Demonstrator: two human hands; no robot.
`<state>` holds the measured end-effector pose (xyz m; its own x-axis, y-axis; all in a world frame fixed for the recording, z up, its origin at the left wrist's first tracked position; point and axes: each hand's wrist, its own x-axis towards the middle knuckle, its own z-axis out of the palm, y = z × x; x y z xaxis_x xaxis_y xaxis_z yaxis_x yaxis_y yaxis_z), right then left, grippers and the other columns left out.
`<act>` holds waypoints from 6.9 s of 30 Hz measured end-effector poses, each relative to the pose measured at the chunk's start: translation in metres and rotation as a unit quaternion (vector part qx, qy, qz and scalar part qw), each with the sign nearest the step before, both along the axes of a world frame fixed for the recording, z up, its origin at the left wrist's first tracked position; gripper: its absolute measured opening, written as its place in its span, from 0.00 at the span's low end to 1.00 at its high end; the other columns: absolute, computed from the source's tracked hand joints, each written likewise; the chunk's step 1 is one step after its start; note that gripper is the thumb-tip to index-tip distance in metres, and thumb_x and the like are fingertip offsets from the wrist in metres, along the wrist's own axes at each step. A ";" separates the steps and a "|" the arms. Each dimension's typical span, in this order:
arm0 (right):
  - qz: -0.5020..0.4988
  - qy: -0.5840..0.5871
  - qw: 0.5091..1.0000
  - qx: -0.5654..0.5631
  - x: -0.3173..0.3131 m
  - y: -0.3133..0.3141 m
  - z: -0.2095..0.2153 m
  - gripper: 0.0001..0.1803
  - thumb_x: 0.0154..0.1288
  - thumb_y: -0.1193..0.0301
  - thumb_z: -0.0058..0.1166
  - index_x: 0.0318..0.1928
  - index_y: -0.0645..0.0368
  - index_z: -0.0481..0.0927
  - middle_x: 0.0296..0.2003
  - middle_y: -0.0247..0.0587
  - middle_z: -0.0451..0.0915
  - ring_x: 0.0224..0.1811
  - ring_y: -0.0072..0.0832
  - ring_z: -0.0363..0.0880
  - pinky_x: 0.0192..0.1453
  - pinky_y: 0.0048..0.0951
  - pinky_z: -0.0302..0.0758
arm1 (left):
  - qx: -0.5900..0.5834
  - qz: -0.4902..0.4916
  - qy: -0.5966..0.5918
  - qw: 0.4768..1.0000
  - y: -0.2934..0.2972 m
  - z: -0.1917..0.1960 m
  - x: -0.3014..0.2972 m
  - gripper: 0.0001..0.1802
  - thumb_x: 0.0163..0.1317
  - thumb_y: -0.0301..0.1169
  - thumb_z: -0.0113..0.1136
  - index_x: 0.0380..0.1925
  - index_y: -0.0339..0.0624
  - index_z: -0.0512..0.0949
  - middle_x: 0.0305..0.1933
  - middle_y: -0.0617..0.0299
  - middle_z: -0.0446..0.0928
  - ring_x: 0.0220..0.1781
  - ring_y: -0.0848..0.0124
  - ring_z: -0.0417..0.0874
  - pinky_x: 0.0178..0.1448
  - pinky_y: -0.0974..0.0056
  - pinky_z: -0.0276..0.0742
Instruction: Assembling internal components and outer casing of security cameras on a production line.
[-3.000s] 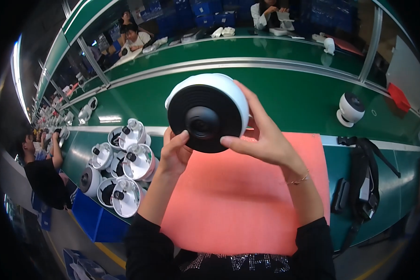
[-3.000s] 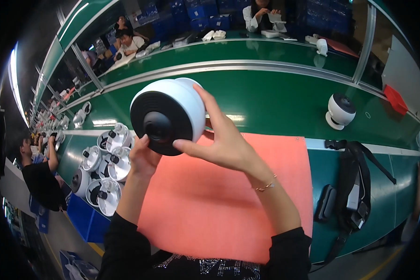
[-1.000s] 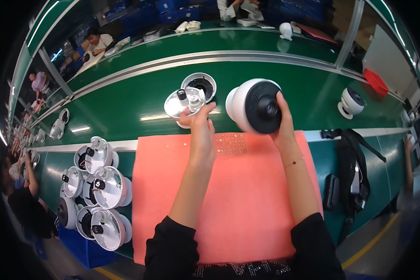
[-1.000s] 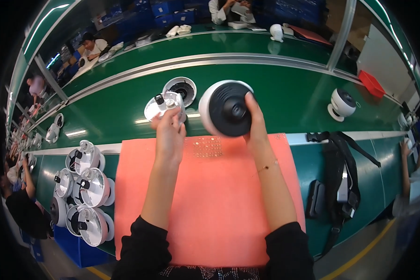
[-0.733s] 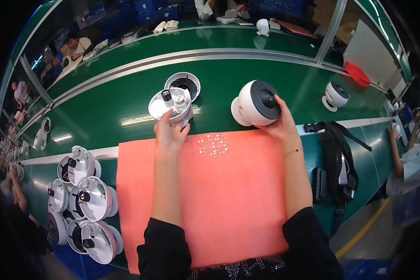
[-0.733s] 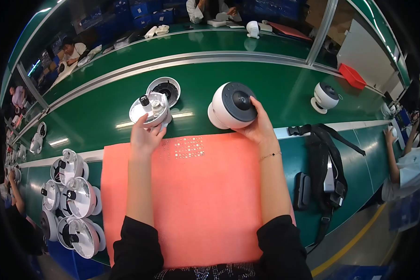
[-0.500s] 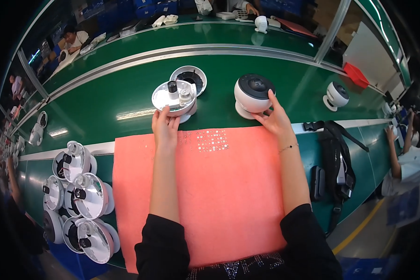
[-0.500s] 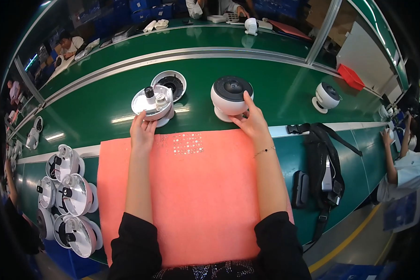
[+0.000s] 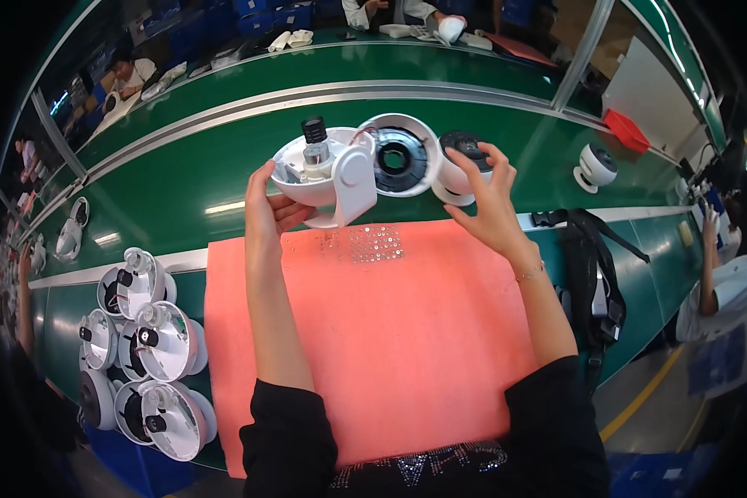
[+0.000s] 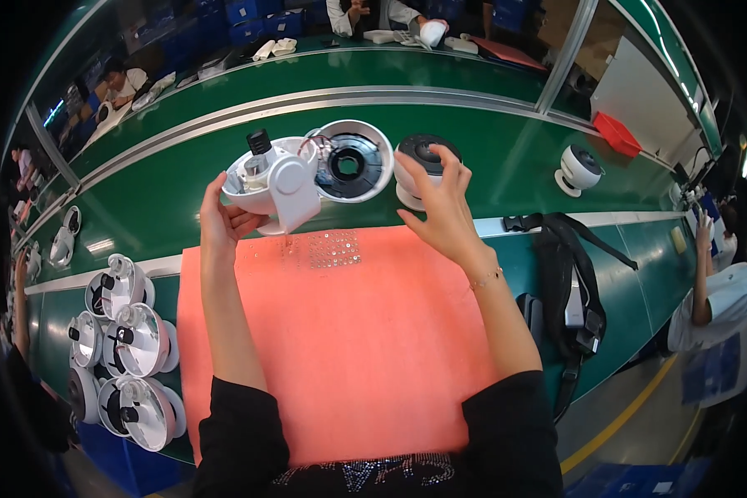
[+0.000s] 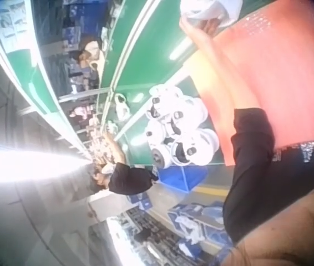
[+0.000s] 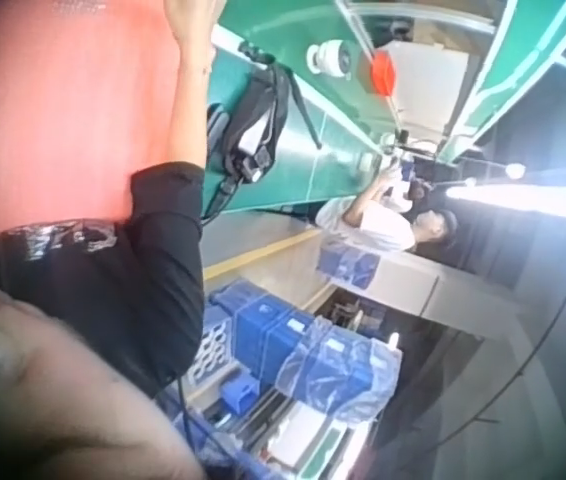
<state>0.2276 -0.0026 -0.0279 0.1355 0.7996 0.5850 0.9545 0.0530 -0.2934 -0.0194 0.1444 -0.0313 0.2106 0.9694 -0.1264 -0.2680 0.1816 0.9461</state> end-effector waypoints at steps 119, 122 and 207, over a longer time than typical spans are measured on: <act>0.378 0.412 0.829 -0.021 -0.095 -0.014 0.069 0.49 0.41 0.73 0.66 0.64 0.57 0.52 0.55 0.45 0.65 0.56 0.35 0.67 0.55 0.35 0.70 | 0.318 -0.144 -0.195 0.917 -0.064 0.008 -0.033 0.32 0.38 0.26 0.64 0.48 0.28 0.66 0.45 0.55 0.73 0.49 0.67 0.74 0.55 0.66 0.68; 0.366 0.452 0.813 -0.015 -0.097 -0.013 0.062 0.48 0.39 0.77 0.65 0.63 0.57 0.55 0.56 0.43 0.64 0.56 0.32 0.67 0.57 0.33 0.69 | 0.315 -0.155 -0.202 0.914 -0.051 -0.004 -0.030 0.35 0.35 0.29 0.65 0.47 0.28 0.67 0.44 0.53 0.74 0.49 0.64 0.74 0.57 0.64 0.67; 0.524 0.729 0.136 -0.419 -0.220 -0.069 -0.031 0.11 0.53 0.70 0.51 0.37 0.59 0.75 0.40 0.41 0.69 0.45 0.33 0.64 0.50 0.27 0.58 | 0.341 -0.014 0.512 0.788 -0.027 -0.085 0.024 0.12 0.52 0.33 0.49 0.31 0.40 0.80 0.41 0.51 0.75 0.49 0.61 0.73 0.50 0.58 0.66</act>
